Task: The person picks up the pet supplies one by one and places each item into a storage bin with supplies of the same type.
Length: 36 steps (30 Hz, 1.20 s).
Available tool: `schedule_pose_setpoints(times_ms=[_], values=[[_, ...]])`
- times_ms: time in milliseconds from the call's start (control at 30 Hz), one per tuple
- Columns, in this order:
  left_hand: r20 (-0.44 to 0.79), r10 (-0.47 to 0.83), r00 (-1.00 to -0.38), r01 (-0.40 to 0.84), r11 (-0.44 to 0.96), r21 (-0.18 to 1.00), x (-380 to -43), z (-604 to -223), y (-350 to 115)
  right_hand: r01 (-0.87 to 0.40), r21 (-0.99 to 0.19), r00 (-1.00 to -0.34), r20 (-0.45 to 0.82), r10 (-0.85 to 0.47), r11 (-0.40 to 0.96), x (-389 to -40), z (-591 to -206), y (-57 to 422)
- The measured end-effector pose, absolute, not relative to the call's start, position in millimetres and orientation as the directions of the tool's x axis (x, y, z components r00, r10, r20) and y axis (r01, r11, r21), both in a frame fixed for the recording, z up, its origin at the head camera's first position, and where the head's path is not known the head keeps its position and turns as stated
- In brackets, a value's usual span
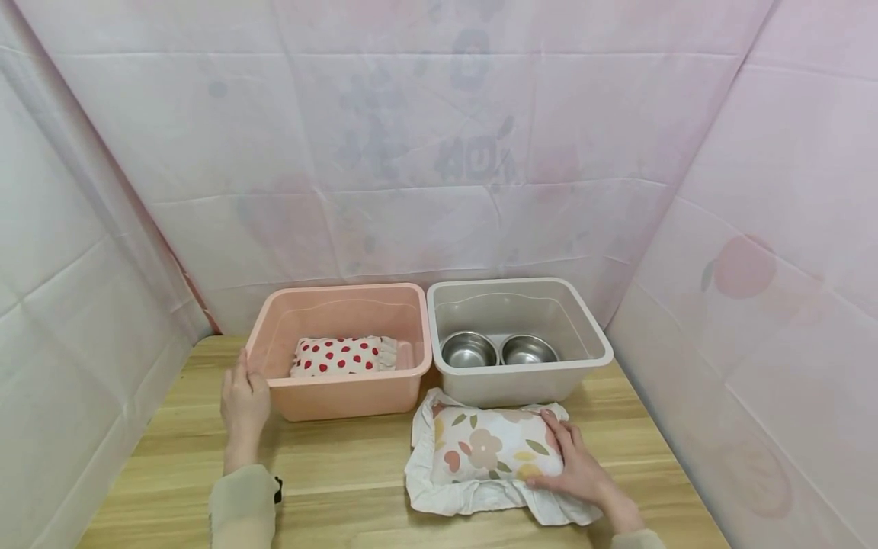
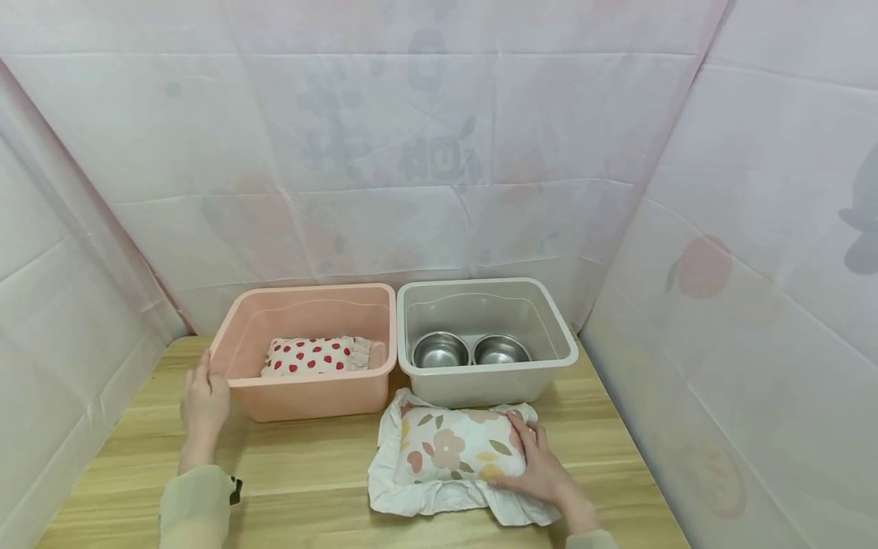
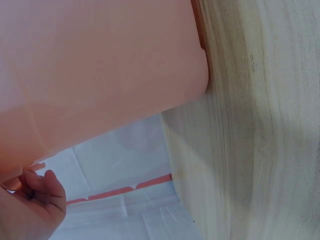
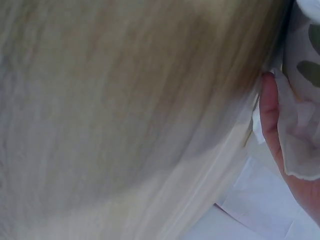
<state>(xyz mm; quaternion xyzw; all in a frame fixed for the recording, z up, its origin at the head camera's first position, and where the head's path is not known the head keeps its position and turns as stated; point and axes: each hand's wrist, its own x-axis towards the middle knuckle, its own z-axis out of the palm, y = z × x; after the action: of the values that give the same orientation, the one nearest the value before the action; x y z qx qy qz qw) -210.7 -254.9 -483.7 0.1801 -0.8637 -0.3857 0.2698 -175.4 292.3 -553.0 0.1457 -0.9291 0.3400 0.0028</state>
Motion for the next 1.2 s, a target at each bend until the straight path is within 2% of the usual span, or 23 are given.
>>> schedule_pose_setpoints(times_ms=[333,567,900,1200], values=[[0.32,-0.515,-0.795,-0.102,0.634,0.767,-210,-481,-255,-0.242,-0.643,-0.968,0.102,-0.231,0.727,-178,-552,285],[0.32,-0.516,-0.794,-0.103,0.634,0.767,-210,-483,-254,-0.147,-0.692,-0.985,0.04,-0.166,0.707,-179,-554,283],[0.368,-0.529,-0.765,-0.075,0.64,0.764,-212,-485,-253,-0.066,-0.797,-0.996,0.02,-0.083,0.6,-179,-560,277],[0.376,-0.531,-0.76,-0.068,0.64,0.765,-213,-486,-253,-0.096,-0.889,-0.995,0.074,-0.066,0.447,-176,-563,268]])
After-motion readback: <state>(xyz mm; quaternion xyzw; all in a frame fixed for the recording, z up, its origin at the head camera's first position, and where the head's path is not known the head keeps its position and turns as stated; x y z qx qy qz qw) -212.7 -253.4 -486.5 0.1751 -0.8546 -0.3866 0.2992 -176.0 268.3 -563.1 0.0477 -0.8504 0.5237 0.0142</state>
